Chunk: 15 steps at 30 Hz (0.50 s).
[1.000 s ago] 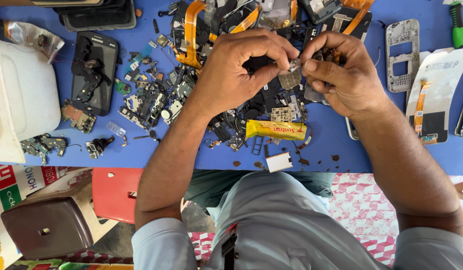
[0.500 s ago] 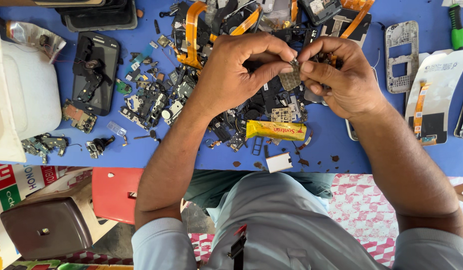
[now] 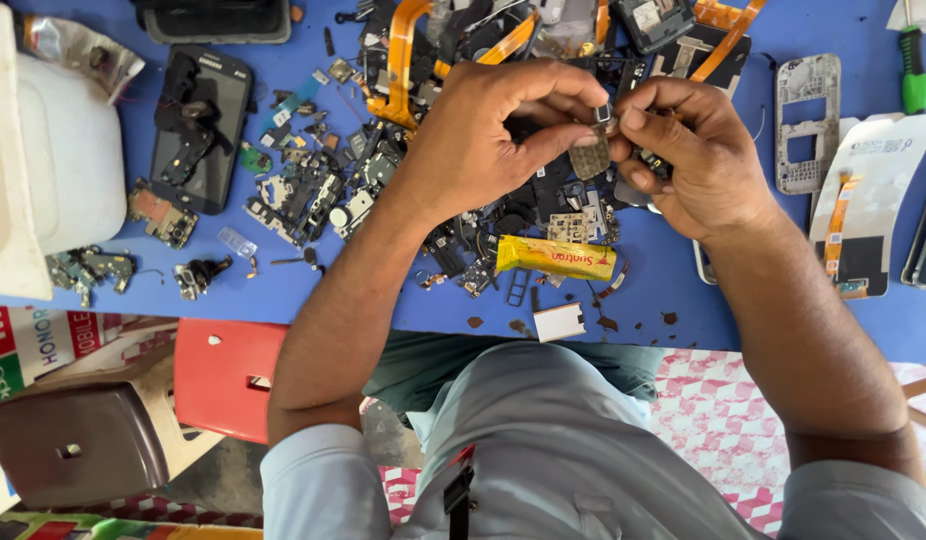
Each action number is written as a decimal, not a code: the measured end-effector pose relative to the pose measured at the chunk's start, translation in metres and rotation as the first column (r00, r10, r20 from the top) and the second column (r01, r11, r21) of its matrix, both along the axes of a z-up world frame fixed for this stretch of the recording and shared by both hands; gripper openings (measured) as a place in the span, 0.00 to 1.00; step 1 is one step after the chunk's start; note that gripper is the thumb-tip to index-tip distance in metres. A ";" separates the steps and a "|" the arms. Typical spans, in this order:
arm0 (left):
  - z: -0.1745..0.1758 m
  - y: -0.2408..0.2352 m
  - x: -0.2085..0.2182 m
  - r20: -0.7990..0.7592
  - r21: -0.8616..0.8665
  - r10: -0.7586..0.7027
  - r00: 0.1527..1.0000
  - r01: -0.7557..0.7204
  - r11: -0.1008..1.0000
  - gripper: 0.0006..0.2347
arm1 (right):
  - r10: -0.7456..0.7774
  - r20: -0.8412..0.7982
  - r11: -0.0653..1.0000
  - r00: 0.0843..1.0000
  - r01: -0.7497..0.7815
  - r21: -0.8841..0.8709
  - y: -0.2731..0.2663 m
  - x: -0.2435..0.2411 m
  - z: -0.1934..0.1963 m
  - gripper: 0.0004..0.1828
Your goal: The person sorts through a large pile of disassembled mobile phone parts on a blue table. They pick up various components such as circuit boards, batteries, and casings, inspect them, and place them back on the table or into a white container.
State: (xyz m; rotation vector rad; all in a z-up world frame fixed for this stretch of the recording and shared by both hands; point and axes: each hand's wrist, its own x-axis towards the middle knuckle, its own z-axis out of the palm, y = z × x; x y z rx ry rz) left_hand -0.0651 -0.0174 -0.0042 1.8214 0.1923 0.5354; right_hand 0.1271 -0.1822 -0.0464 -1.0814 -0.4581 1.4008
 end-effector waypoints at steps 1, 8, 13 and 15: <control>0.001 0.000 -0.001 0.001 0.001 -0.004 1.000 0.004 1.000 0.11 | -0.002 -0.007 1.000 1.000 0.002 0.009 0.000 -0.001 0.000 0.06; -0.009 0.005 0.000 0.040 0.109 -0.016 0.999 0.012 0.994 0.13 | -0.022 -0.051 1.000 0.998 0.023 0.016 0.000 0.002 -0.005 0.05; -0.005 0.000 0.009 0.109 0.280 0.028 0.994 -0.057 0.958 0.11 | -0.053 -0.044 0.998 0.998 0.052 -0.031 -0.009 0.013 -0.017 0.05; 0.006 -0.002 0.004 0.153 0.379 0.061 0.986 -0.116 0.918 0.11 | -0.028 -0.043 1.000 0.999 0.028 0.005 -0.007 0.014 -0.016 0.05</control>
